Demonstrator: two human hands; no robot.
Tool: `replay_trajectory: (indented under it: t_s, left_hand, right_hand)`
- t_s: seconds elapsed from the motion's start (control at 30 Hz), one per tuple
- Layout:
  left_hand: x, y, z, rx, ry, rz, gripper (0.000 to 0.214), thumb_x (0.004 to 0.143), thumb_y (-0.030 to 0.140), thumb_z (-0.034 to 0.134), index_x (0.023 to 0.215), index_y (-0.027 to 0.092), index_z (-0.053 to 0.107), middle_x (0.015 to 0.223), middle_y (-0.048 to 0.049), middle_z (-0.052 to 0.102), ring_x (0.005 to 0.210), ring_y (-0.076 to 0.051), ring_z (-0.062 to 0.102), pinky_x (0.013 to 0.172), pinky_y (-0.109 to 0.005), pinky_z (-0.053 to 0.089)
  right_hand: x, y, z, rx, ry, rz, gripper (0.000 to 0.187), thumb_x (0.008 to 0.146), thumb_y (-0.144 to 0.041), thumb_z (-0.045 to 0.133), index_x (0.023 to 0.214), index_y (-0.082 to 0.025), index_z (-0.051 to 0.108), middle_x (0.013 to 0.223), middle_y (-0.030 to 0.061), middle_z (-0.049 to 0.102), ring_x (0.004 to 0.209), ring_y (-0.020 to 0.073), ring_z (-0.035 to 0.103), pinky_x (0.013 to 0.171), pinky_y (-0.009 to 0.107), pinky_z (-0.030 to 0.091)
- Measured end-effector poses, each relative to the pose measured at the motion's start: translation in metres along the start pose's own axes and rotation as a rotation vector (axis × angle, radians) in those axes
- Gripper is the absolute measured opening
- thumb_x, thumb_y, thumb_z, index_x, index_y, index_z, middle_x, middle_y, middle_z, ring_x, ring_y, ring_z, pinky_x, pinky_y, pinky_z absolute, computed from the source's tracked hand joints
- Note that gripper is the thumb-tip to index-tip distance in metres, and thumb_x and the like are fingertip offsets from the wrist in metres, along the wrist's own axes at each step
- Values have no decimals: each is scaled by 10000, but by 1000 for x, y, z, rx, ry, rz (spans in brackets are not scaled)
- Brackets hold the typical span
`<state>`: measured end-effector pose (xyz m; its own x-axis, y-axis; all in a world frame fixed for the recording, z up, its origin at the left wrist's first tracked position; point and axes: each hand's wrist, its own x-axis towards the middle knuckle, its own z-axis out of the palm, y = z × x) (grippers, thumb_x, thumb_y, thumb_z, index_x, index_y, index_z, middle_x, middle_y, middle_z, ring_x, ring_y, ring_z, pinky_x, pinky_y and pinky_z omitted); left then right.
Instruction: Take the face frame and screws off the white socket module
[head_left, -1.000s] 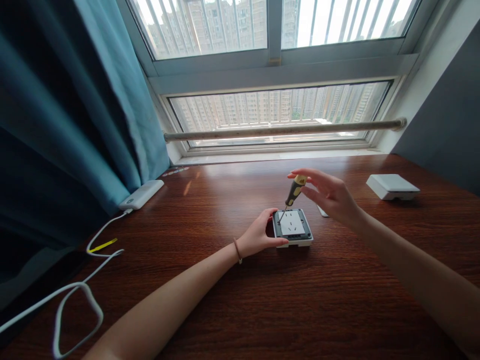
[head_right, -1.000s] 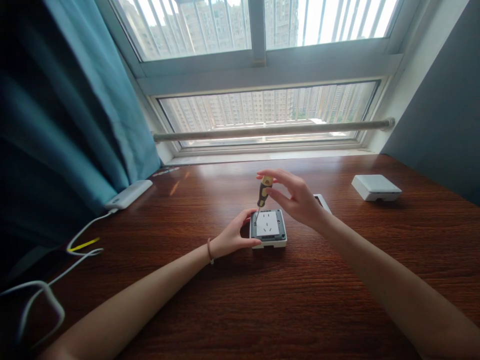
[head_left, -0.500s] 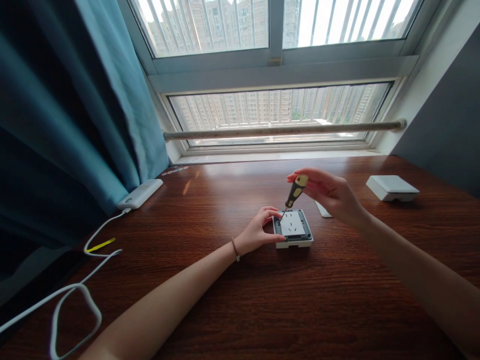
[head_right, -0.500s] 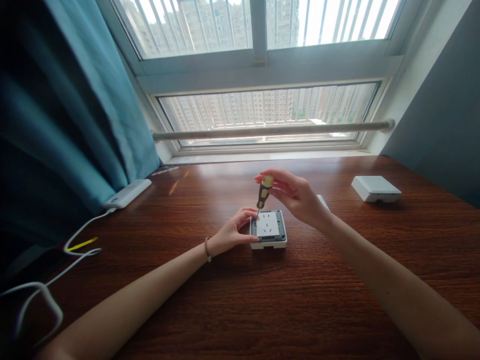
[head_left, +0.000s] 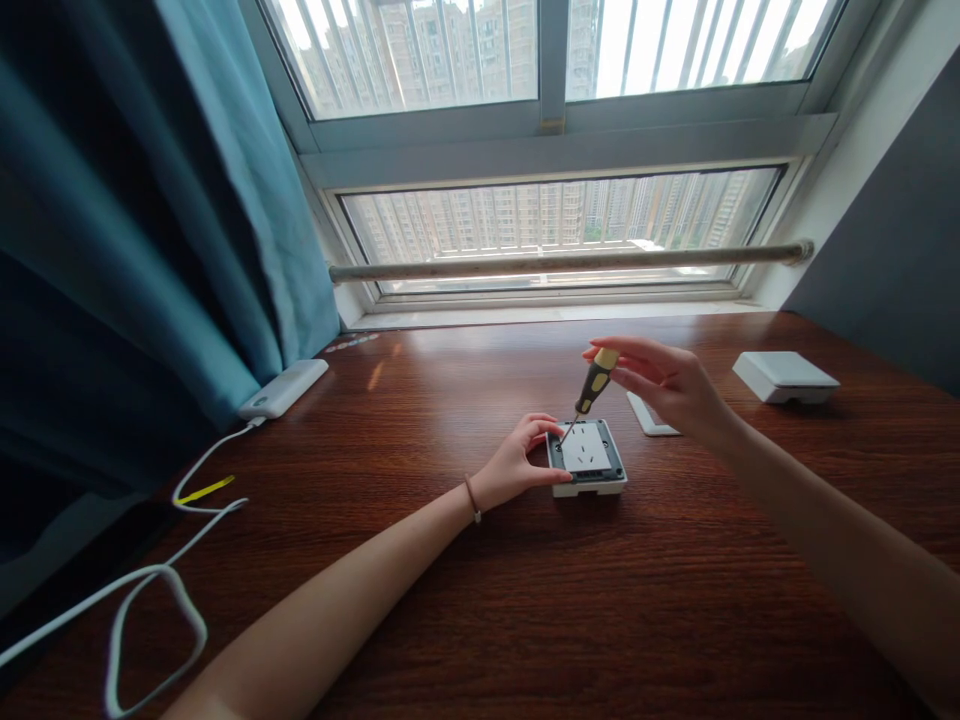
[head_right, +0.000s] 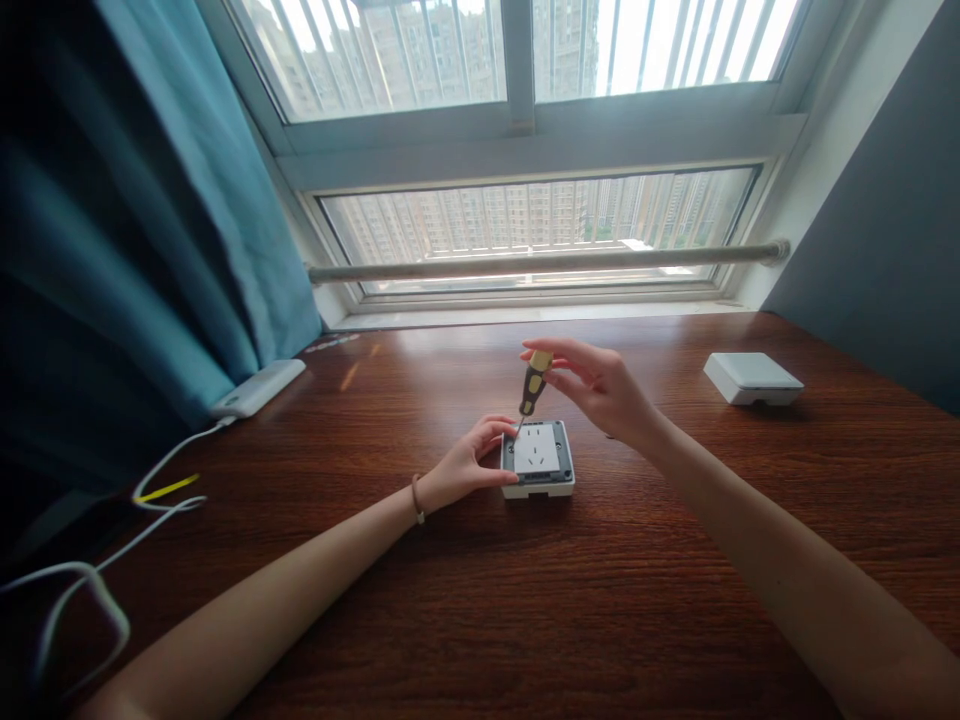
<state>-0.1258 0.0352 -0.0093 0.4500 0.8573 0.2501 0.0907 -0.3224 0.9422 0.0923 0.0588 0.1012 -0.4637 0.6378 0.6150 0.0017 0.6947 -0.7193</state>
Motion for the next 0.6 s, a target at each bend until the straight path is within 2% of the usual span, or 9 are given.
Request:
replay_trajectory:
  t_s: [0.1,0.23,0.27,0.33,0.4,0.47,0.6]
  left_hand:
    - [-1,1,0,2,1,-1,504,594,259,779,1034,194,541,1191,-79,381,1176,-219,426,1045,-369,345]
    - [-1,3,0,-3,-2,-5,497,597,263,777,1033,196,549,1190,-78,382,1177,-219,424,1046,-373,345]
    - [-1,3,0,-6,-2,-5,496,595,265,778,1031,197,551,1190,-78,384,1178,-220,423,1046,-376,346]
    - [-1,4,0,-13,5,-9,496,589,271,782,1025,198,557,1187,-76,391,1181,-223,421,1047,-381,345]
    - [-1,4,0,-18,14,-15,502,578,278,787,1019,199,563,1184,-75,398,1178,-225,423,1047,-383,344]
    - [-1,3,1,-19,17,-17,506,574,283,789,1019,197,564,1181,-76,399,1177,-226,424,1046,-382,346]
    - [-1,3,0,-9,11,-4,496,589,277,782,1024,198,556,1176,-76,392,1174,-224,425,1046,-384,345]
  right_hand:
    - [-1,-1,5,-109,68,-8,302,828,-222,560,1124,-276,585,1064,41,625,1002,192,572,886,403,462]
    - [-4,-3,10,-265,270,-7,236,730,-247,677,965,-267,672,914,22,599,842,175,584,783,365,497]
    - [-3,-3,10,-259,275,-2,228,731,-247,675,957,-266,678,887,19,597,824,172,587,767,360,505]
    - [-2,-4,7,-188,200,18,234,760,-237,641,991,-263,669,901,23,620,847,174,601,782,363,515]
    - [-1,-5,4,-78,101,36,270,796,-225,595,1061,-254,634,999,35,642,934,186,605,838,383,512]
    - [1,-6,4,-10,57,44,288,827,-215,552,1109,-244,602,1088,44,636,1016,193,585,900,407,487]
    - [-1,-3,9,-37,140,20,260,813,-226,577,1067,-258,621,1137,45,602,1068,199,549,900,396,481]
